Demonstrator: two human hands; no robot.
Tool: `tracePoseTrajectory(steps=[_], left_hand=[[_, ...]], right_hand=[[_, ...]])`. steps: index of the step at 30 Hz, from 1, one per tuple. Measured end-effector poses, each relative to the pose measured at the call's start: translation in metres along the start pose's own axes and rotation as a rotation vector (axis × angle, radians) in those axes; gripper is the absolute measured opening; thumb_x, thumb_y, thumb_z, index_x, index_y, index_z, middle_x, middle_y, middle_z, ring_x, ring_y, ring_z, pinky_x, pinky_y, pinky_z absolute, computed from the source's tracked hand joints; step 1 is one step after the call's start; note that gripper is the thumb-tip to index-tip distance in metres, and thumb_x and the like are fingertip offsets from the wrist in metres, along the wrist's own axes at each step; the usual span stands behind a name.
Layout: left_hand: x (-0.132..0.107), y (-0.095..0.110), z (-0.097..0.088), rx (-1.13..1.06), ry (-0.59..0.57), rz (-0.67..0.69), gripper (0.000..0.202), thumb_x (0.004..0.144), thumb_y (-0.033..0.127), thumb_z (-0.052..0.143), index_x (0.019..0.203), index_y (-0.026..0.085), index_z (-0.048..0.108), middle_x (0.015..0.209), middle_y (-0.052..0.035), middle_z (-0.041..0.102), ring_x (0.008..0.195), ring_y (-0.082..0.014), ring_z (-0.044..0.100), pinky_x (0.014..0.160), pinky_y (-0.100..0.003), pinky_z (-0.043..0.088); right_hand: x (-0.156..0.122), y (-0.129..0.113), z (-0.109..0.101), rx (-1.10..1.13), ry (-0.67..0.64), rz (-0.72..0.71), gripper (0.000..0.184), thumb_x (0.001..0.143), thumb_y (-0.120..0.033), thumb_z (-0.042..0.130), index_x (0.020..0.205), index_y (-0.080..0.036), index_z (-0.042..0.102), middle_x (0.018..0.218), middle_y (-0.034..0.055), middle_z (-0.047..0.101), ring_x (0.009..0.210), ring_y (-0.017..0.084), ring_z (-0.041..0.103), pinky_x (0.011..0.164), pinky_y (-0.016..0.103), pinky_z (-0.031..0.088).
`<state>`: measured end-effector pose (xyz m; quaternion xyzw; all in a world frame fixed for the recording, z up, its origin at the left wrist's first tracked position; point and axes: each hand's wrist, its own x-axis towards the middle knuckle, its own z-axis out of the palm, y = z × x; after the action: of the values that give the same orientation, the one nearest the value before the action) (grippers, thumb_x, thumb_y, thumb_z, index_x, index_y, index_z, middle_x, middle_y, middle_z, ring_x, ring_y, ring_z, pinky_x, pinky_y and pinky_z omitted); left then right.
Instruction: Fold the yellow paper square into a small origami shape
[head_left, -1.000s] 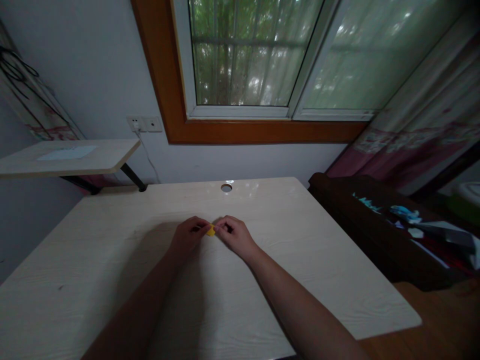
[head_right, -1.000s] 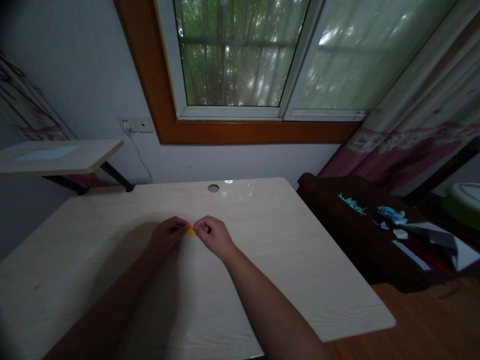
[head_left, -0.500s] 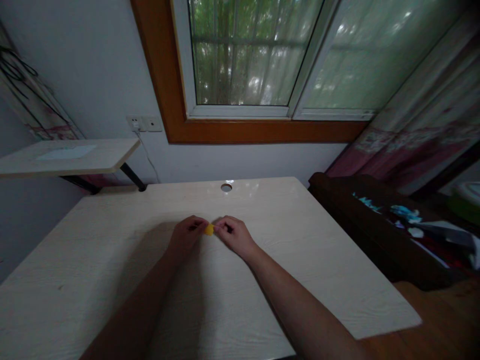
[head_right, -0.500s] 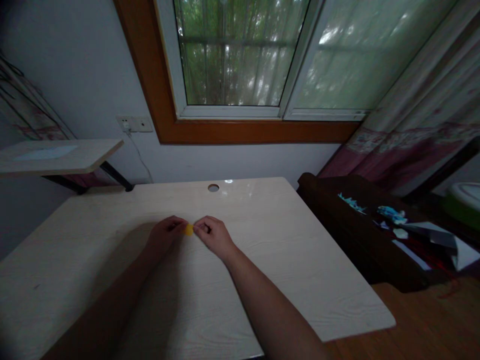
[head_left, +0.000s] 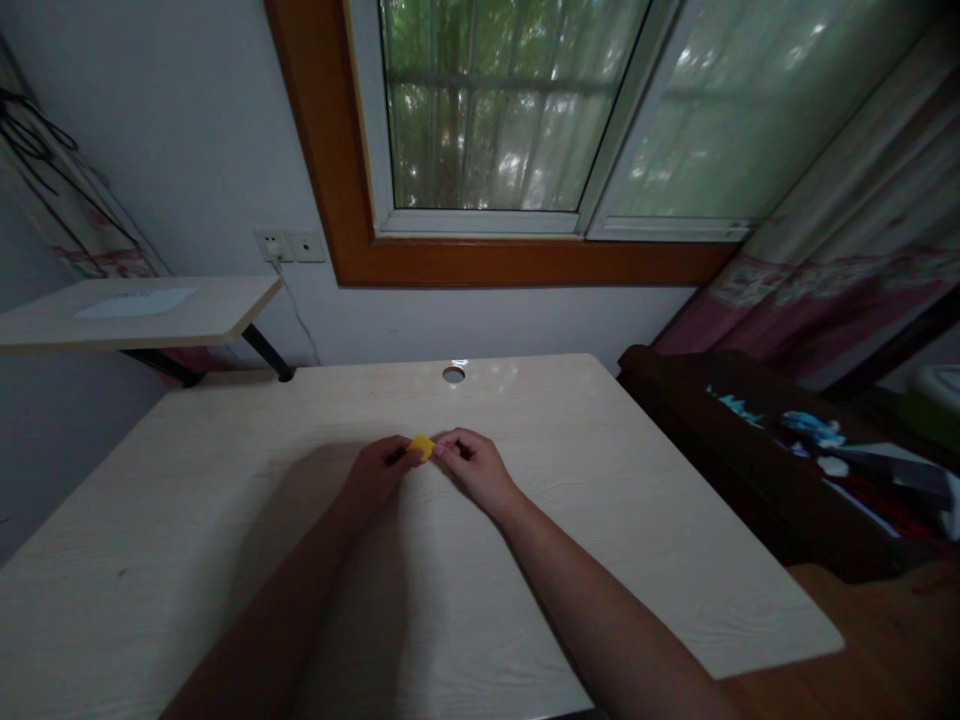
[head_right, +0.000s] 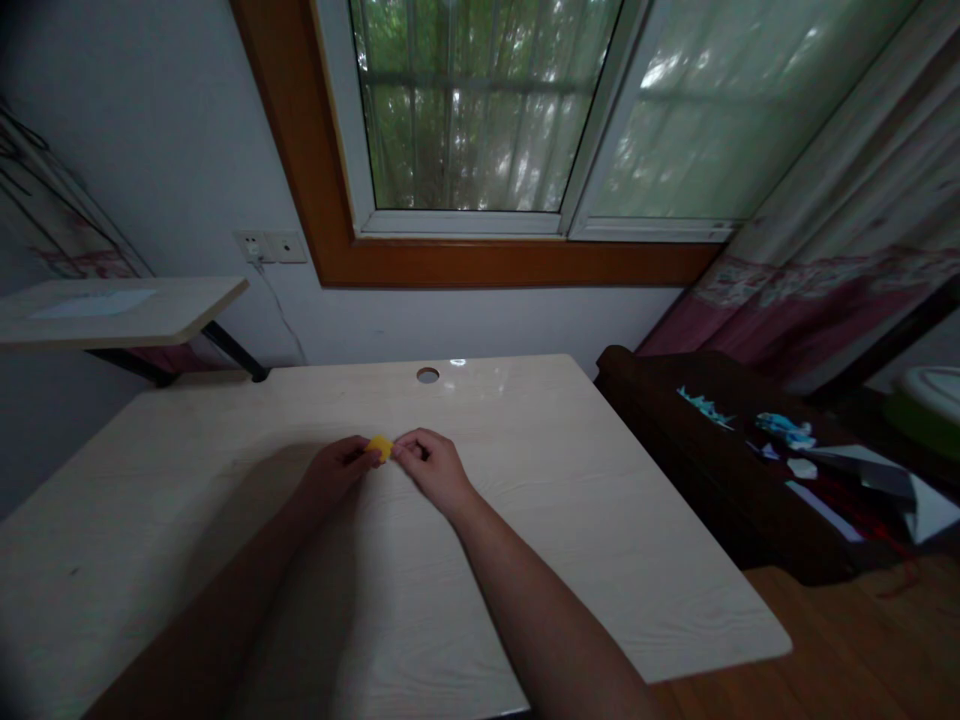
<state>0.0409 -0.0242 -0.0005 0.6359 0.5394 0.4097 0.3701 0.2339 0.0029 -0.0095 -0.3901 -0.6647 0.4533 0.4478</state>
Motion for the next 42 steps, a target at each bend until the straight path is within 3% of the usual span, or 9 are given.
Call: tracePoseTrajectory(steps=[14, 24, 29, 35, 39, 42], left_hand=[[-0.002, 0.008, -0.003, -0.216, -0.019, -0.013, 0.027, 0.087, 0.038, 0.051, 0.078, 0.016, 0.064, 0.073, -0.002, 0.063, 0.073, -0.0155, 0.056, 0.072, -0.025, 0.044], [-0.001, 0.007, -0.002, -0.232, -0.056, -0.048, 0.028, 0.086, 0.04, 0.052, 0.079, 0.016, 0.065, 0.072, -0.0018, 0.064, 0.072, -0.0156, 0.056, 0.072, -0.025, 0.044], [0.0, 0.004, -0.001, -0.208, -0.067, -0.064, 0.029, 0.087, 0.041, 0.052, 0.081, 0.016, 0.064, 0.073, -0.0018, 0.065, 0.072, -0.0156, 0.058, 0.071, -0.026, 0.046], [-0.001, 0.005, -0.001, -0.196, -0.081, -0.062, 0.031, 0.086, 0.044, 0.054, 0.082, 0.016, 0.065, 0.072, -0.0018, 0.066, 0.07, -0.0155, 0.061, 0.07, -0.028, 0.048], [-0.001, 0.002, 0.003, -0.316, -0.002, 0.015, 0.03, 0.083, 0.043, 0.062, 0.097, 0.017, 0.059, 0.077, -0.0016, 0.066, 0.07, -0.0149, 0.064, 0.068, -0.028, 0.051], [-0.002, -0.002, 0.005, -0.306, 0.046, 0.128, 0.043, 0.078, 0.037, 0.07, 0.113, 0.019, 0.053, 0.08, -0.0007, 0.067, 0.072, -0.0147, 0.066, 0.071, -0.028, 0.052]], right_hand=[[-0.001, -0.004, 0.0, -0.033, -0.004, -0.018, 0.019, 0.082, -0.037, 0.066, 0.084, -0.018, 0.069, 0.063, -0.0022, 0.05, 0.057, 0.011, 0.041, 0.053, 0.022, 0.032], [-0.001, -0.003, -0.002, -0.069, -0.011, -0.043, 0.021, 0.081, -0.037, 0.067, 0.09, -0.018, 0.07, 0.067, -0.0015, 0.053, 0.058, 0.011, 0.042, 0.054, 0.021, 0.035], [-0.002, 0.0, 0.001, 0.014, -0.05, -0.043, 0.025, 0.08, -0.035, 0.068, 0.1, -0.019, 0.066, 0.063, -0.0041, 0.051, 0.053, 0.009, 0.04, 0.05, 0.02, 0.034], [-0.001, -0.003, 0.001, -0.019, -0.074, -0.179, 0.013, 0.082, -0.029, 0.066, 0.09, -0.02, 0.071, 0.078, 0.0013, 0.058, 0.059, 0.01, 0.048, 0.057, 0.023, 0.04], [-0.001, -0.004, 0.0, -0.028, -0.03, -0.177, 0.011, 0.081, -0.027, 0.066, 0.088, -0.02, 0.072, 0.076, 0.0015, 0.057, 0.061, 0.012, 0.049, 0.059, 0.024, 0.041], [-0.001, -0.002, -0.001, -0.015, 0.027, -0.146, 0.011, 0.081, -0.027, 0.066, 0.088, -0.02, 0.071, 0.074, 0.0003, 0.054, 0.061, 0.012, 0.047, 0.058, 0.023, 0.04]])
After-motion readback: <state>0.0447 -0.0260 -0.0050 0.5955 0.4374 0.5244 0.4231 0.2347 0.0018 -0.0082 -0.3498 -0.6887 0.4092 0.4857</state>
